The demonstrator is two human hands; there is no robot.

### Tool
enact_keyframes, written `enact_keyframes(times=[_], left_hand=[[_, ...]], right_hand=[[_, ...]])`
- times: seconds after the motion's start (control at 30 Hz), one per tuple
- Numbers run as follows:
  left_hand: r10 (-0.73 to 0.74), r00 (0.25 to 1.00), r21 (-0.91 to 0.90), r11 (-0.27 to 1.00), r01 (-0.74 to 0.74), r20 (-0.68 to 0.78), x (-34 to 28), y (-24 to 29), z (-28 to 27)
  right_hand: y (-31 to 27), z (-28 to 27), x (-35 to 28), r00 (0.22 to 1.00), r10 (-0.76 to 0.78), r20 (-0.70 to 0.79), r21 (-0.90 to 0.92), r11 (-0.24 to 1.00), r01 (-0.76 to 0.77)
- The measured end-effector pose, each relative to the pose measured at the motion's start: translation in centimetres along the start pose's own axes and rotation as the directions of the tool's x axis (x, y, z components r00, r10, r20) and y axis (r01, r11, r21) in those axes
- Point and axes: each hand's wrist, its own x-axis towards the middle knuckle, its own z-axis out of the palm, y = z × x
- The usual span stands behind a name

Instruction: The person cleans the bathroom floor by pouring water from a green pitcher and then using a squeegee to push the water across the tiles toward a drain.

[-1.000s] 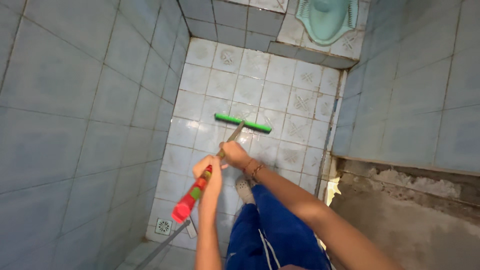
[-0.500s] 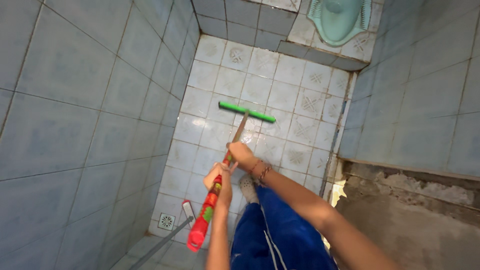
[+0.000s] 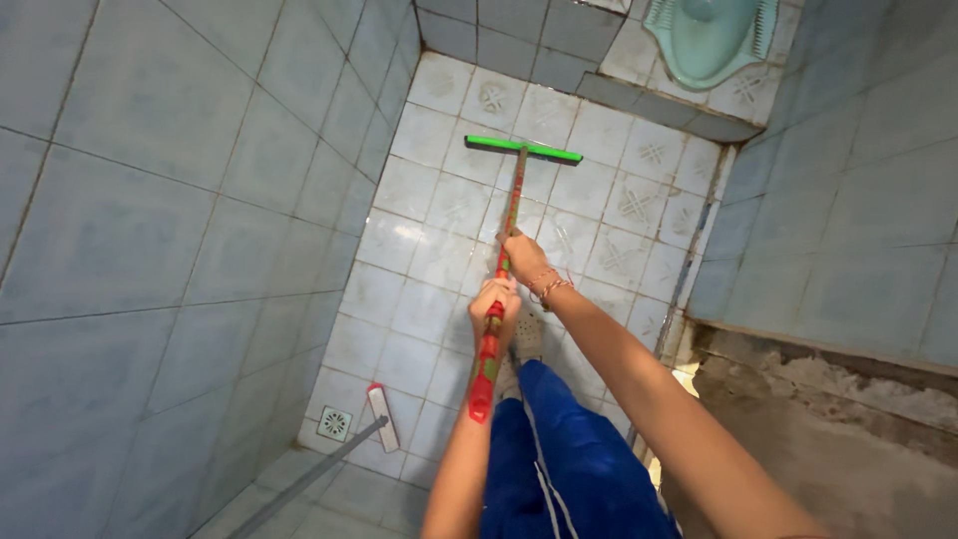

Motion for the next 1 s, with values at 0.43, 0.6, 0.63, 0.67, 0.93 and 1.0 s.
enact_keyframes(times=[0.43, 0.6, 0.63, 0.67, 0.93, 1.0], left_hand=[[-0.152, 0.981, 0.062, 0.985, 0.16, -0.119, 2.0, 7.5, -3.5], [-0.192, 0.975, 0.022, 0.981, 0.195, -0.112, 2.6, 12.7, -7.6], [-0.216, 0.969, 0.041, 0.974, 0.222, -0.124, 2.5, 13.4, -8.4], [-0.24, 0.961, 0.061, 0.966, 0.249, -0.136, 2.5, 13.9, -9.1], [-0.386, 0.908, 0.024, 0.918, 0.395, -0.16, 2.1, 14.8, -11.0], [-0.339, 0.931, -0.042, 0.941, 0.336, -0.134, 1.6, 15.4, -10.5]], right_hand=[[-3.0, 3.1, 0.7, 0.98, -0.198, 0.034, -0.14, 0.97, 0.201], [-10.0, 3.2, -2.5, 0.962, -0.267, 0.058, 0.088, 0.961, 0.261], [-11.5, 3.1, -3.2, 0.959, -0.267, 0.099, 0.096, 0.962, 0.257], [-12.7, 3.1, -3.8, 0.954, -0.266, 0.141, 0.105, 0.962, 0.253], [-14.7, 4.3, -5.4, 0.908, -0.386, 0.166, 0.189, 0.916, 0.355], [-14.6, 3.1, -5.6, 0.901, -0.392, 0.187, 0.16, 0.917, 0.365]])
